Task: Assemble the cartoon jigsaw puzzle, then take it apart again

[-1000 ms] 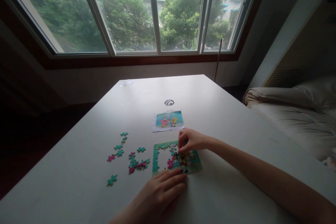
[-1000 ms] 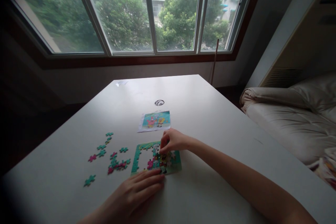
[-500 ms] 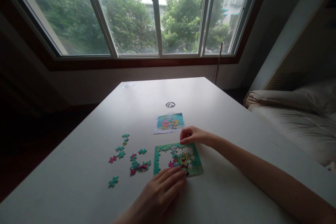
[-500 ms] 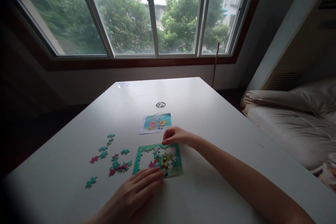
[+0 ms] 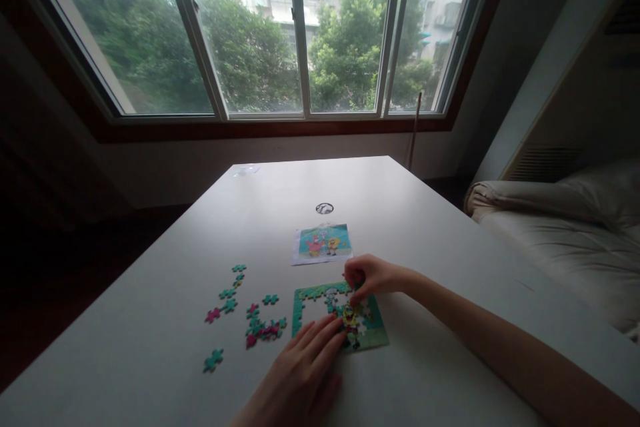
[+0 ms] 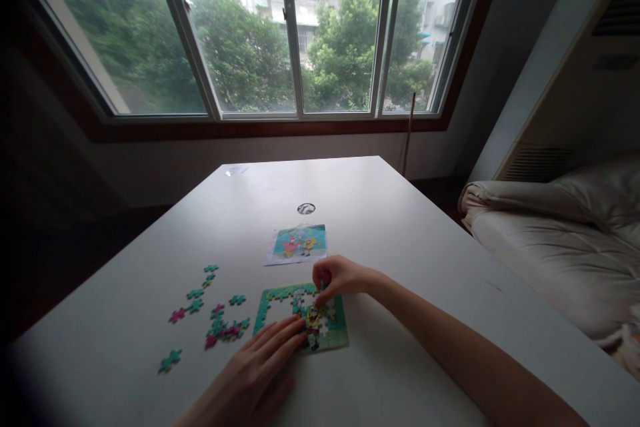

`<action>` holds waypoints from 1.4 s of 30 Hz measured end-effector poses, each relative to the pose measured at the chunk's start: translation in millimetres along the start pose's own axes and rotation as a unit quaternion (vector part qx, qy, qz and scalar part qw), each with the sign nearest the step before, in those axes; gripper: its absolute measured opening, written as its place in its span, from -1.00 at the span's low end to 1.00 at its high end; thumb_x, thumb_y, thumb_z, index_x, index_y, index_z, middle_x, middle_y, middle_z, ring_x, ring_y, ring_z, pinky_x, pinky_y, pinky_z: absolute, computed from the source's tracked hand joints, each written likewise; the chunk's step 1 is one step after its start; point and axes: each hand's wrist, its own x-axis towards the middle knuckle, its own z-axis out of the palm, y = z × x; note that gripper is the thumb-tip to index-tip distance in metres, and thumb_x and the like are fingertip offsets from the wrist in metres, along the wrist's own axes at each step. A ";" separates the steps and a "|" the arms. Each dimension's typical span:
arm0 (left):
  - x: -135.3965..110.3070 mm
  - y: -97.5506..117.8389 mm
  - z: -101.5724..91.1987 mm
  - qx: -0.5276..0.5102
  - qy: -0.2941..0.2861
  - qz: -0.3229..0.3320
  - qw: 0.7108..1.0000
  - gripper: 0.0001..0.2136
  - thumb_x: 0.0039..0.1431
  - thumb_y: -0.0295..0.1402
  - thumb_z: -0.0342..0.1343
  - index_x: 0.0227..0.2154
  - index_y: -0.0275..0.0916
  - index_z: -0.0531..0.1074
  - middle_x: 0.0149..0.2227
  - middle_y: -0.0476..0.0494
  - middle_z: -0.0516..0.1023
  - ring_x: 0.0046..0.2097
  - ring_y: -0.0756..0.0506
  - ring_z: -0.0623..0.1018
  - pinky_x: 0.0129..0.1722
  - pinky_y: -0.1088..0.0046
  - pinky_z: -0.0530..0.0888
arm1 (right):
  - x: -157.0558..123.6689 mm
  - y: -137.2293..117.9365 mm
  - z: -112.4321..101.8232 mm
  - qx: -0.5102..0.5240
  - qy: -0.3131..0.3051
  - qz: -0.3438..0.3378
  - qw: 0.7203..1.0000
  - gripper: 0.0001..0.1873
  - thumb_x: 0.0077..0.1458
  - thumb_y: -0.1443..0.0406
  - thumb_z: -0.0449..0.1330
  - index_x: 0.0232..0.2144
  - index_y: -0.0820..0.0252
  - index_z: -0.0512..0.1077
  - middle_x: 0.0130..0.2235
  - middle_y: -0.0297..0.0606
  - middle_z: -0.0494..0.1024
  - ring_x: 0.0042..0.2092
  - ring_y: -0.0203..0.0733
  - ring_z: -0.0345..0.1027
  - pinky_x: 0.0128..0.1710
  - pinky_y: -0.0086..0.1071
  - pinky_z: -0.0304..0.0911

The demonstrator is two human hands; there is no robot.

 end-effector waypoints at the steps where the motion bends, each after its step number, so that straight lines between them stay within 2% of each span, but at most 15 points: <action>1: 0.2 -0.4 0.1 0.003 0.003 0.003 1.000 -0.54 0.14 -0.44 -0.05 0.12 -0.24 0.12 0.15 -0.17 0.22 0.15 -0.19 0.24 0.06 0.18 0.31 | 0.1 0.5 -0.2 -0.001 -0.005 0.002 1.000 -0.56 -0.38 0.10 0.37 -0.53 0.29 0.34 -0.56 -0.49 0.15 -0.51 -0.45 -0.03 -0.60 -0.55 -0.10; 10: 0.3 -1.6 1.9 0.019 0.003 0.021 1.000 -0.54 0.08 -0.48 -0.04 0.10 -0.29 0.16 0.13 -0.20 0.26 0.14 -0.20 0.26 0.04 0.21 0.35 | -0.4 -0.4 -0.8 -0.016 -0.028 0.003 0.999 -0.53 -0.43 0.10 0.39 -0.50 0.28 0.35 -0.56 -0.49 0.19 -0.50 -0.44 -0.03 -0.58 -0.55 -0.11; 13: 1.4 -2.3 1.9 0.018 -0.006 0.020 1.000 -0.53 0.06 -0.50 -0.03 0.09 -0.31 0.17 0.13 -0.22 0.25 0.14 -0.21 0.25 0.04 0.22 0.35 | 0.6 -3.6 -0.4 0.043 -0.022 0.021 0.999 -0.55 -0.41 0.10 0.38 -0.54 0.28 0.32 -0.57 -0.49 0.19 -0.51 -0.44 -0.02 -0.58 -0.53 -0.11; 15: 2.4 -2.9 1.5 0.011 -0.007 0.023 1.000 -0.53 0.05 -0.49 -0.03 0.08 -0.31 0.17 0.13 -0.23 0.26 0.15 -0.21 0.24 0.05 0.24 0.34 | 2.5 -4.4 -1.1 0.110 0.011 0.037 0.993 -0.56 -0.33 0.07 0.34 -0.60 0.28 0.26 -0.60 -0.48 0.18 -0.53 -0.44 -0.02 -0.57 -0.52 -0.11; 20: 3.4 -4.0 2.6 0.005 0.011 0.031 0.999 -0.54 0.07 -0.48 -0.03 0.08 -0.31 0.16 0.11 -0.22 0.28 0.15 -0.19 0.25 0.06 0.29 0.34 | 7.1 1.3 -3.2 0.236 0.160 0.040 0.958 -0.55 -0.15 0.01 0.21 -0.63 0.25 0.18 -0.63 -0.48 0.14 -0.56 -0.44 -0.08 -0.57 -0.49 -0.18; 25: 1.5 -3.5 1.4 0.022 0.035 0.039 0.998 -0.60 0.07 -0.53 -0.07 0.02 -0.31 0.20 0.06 -0.23 0.35 0.10 -0.17 0.31 0.03 0.33 0.37 | 7.6 5.8 -2.1 0.243 0.190 0.046 0.950 -0.54 -0.15 -0.02 0.20 -0.63 0.26 0.20 -0.64 -0.47 0.14 -0.58 -0.44 -0.12 -0.58 -0.47 -0.25; 27: 0.4 -5.9 -6.8 0.028 0.032 -0.014 0.999 -0.62 0.04 -0.57 -0.07 -0.03 -0.28 0.23 -0.01 -0.21 0.41 0.02 -0.16 0.38 -0.03 0.32 0.41 | 7.7 6.0 -1.6 0.245 0.191 0.049 0.949 -0.53 -0.17 -0.03 0.20 -0.63 0.25 0.20 -0.64 -0.47 0.15 -0.59 -0.44 -0.11 -0.59 -0.47 -0.26; 29: -0.8 -11.7 -22.0 0.032 0.014 -0.115 0.993 -0.64 -0.01 -0.58 -0.03 -0.10 -0.22 0.28 -0.09 -0.18 0.44 -0.08 -0.16 0.43 -0.12 0.30 0.43 | 7.9 6.2 -1.3 0.248 0.191 0.055 0.948 -0.52 -0.17 -0.04 0.20 -0.63 0.25 0.19 -0.64 -0.46 0.15 -0.59 -0.44 -0.11 -0.59 -0.47 -0.26; 31: -2.5 -20.5 -42.0 0.042 -0.025 -0.205 0.977 -0.68 -0.03 -0.54 0.01 -0.16 -0.18 0.32 -0.13 -0.14 0.43 -0.13 -0.17 0.43 -0.14 0.25 0.41 | 8.2 7.0 -1.3 0.247 0.189 0.058 0.949 -0.52 -0.17 -0.04 0.20 -0.63 0.24 0.19 -0.64 -0.46 0.16 -0.59 -0.44 -0.10 -0.59 -0.47 -0.25; 33: -4.5 -30.3 -61.6 0.061 -0.080 -0.261 0.960 -0.76 -0.04 -0.50 0.03 -0.25 -0.20 0.36 -0.19 -0.14 0.43 -0.17 -0.18 0.44 -0.21 0.26 0.40 | 8.4 8.4 -1.4 0.245 0.185 0.056 0.950 -0.53 -0.17 -0.04 0.20 -0.63 0.25 0.19 -0.64 -0.46 0.17 -0.59 -0.44 -0.09 -0.59 -0.48 -0.24; 35: -6.7 -38.9 -75.3 0.079 -0.125 -0.283 0.948 -0.80 -0.05 -0.49 0.03 -0.29 -0.23 0.38 -0.22 -0.16 0.43 -0.18 -0.20 0.43 -0.23 0.25 0.39 | 8.6 10.2 -1.7 0.243 0.181 0.052 0.952 -0.54 -0.16 -0.02 0.20 -0.62 0.26 0.21 -0.65 -0.47 0.17 -0.60 -0.44 -0.08 -0.59 -0.48 -0.22; 38: -9.8 -47.3 -80.5 0.075 -0.174 -0.289 0.938 -0.82 -0.09 -0.50 0.03 -0.36 -0.24 0.39 -0.24 -0.14 0.44 -0.20 -0.19 0.45 -0.27 0.31 0.38 | 9.0 12.4 -2.1 0.238 0.177 0.052 0.954 -0.56 -0.13 -0.01 0.19 -0.61 0.27 0.24 -0.66 -0.47 0.19 -0.61 -0.44 -0.07 -0.60 -0.49 -0.20; 42: -13.3 -52.7 -72.9 0.060 -0.167 -0.280 0.943 -0.84 -0.06 -0.51 -0.04 -0.40 -0.21 0.37 -0.26 -0.10 0.44 -0.24 -0.13 0.46 -0.30 0.40 0.36 | 9.9 12.6 0.2 0.213 0.179 0.047 0.959 -0.57 -0.15 0.00 0.21 -0.58 0.27 0.28 -0.62 -0.43 0.26 -0.58 -0.42 0.03 -0.58 -0.50 -0.08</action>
